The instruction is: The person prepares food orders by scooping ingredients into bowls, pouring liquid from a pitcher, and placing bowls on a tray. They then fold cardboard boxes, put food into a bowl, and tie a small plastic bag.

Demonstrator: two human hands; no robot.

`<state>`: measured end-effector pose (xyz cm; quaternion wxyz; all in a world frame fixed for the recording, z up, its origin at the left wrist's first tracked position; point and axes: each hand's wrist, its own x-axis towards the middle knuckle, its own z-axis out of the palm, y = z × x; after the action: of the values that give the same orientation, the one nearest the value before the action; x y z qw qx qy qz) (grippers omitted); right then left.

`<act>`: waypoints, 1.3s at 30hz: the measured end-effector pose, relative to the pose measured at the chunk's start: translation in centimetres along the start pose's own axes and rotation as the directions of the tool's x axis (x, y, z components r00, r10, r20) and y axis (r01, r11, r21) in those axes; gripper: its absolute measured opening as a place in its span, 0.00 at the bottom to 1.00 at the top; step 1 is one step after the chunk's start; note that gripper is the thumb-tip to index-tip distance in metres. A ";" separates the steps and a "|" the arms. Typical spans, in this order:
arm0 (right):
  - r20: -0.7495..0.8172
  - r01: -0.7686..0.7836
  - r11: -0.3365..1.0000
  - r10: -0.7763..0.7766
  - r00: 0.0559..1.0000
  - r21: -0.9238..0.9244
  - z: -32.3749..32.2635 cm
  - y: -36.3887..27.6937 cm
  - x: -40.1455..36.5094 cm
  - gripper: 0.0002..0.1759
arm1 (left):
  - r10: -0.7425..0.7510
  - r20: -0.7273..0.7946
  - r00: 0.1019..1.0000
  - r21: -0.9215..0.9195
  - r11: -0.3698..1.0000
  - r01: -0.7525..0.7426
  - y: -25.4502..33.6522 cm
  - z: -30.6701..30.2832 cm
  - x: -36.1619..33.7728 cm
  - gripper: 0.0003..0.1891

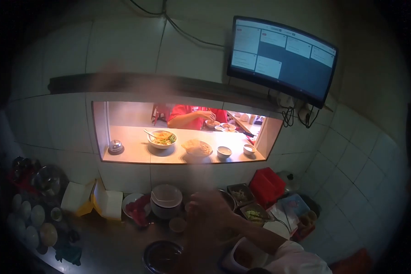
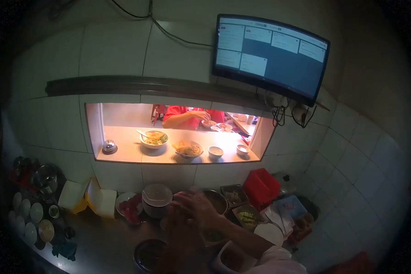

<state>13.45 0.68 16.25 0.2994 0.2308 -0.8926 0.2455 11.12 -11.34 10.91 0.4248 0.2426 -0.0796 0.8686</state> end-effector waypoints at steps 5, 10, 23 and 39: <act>0.092 -0.312 0.165 0.739 0.668 0.936 -0.8 2.9 -3.1 0.33 | 0.037 -0.015 0.999 0.355 0.935 -0.030 0.6 3.4 -1.9 0.26; 0.033 -0.160 0.164 0.589 0.807 0.973 5.9 -7.5 -0.7 0.35 | 0.066 -0.049 0.997 0.604 0.796 -0.023 1.0 3.5 -3.4 0.25; 0.209 -0.485 0.187 0.731 0.650 0.854 3.3 -2.4 -3.7 0.24 | 0.104 -0.074 0.992 0.924 0.381 0.029 2.3 4.9 -5.9 0.21; 0.186 -0.747 0.642 0.724 0.664 0.170 -0.8 -0.4 -4.0 0.15 | 0.354 -0.404 0.843 0.901 0.314 0.300 12.0 -3.6 -15.6 0.22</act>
<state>16.86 1.87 14.39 0.0993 -0.1067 -0.8879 0.4363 8.69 -28.52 0.90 0.1883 0.1893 0.5621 0.7828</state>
